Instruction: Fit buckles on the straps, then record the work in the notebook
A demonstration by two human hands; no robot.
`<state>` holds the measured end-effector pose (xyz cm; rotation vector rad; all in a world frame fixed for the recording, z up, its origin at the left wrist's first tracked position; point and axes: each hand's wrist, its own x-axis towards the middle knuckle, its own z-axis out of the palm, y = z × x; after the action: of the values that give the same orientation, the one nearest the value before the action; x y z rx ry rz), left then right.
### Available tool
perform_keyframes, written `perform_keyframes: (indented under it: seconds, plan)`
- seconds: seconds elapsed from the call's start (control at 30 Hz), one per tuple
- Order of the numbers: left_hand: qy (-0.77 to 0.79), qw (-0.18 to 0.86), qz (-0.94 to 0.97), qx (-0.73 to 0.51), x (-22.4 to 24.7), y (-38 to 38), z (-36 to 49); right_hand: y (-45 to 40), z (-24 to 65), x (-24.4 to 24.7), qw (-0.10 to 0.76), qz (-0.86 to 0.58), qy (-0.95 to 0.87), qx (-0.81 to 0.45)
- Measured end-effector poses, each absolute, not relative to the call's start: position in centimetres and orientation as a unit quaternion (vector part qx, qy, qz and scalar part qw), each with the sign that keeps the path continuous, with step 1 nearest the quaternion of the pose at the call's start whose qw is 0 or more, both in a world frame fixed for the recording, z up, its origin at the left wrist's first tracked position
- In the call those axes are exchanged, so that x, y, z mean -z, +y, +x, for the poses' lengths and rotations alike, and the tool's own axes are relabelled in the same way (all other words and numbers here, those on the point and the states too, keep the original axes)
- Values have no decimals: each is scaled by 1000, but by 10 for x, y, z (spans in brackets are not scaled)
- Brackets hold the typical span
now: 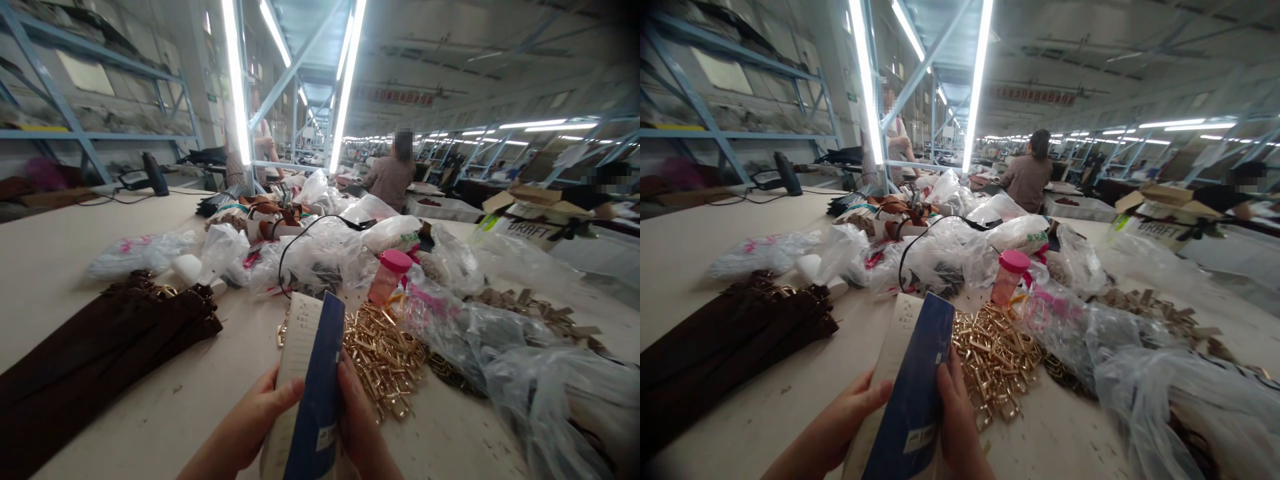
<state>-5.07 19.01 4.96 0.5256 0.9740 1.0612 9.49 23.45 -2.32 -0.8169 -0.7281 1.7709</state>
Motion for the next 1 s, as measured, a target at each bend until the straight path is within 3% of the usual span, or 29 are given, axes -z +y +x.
perform_keyframes:
  seconds: [0.2, 0.4, 0.6, 0.73, 1.0]
  plan:
    - [443, 707, 264, -484, -50, 188, -51, 235, 95, 27, 504, -418, -399, -642]
    - [504, 656, 301, -474, -50, 187, -51, 223, 98, 19, 490, -449, -620, -416]
    - [501, 589, 389, -501, -48, 189, -46, 207, 88, -14, 468, -434, -669, -380]
    - [491, 583, 403, -506, -45, 186, -49, 206, 85, -34, 458, -466, -610, -448]
    - [451, 660, 316, -511, -36, 186, -62, 218, 107, -60, 446, -485, -280, -699]
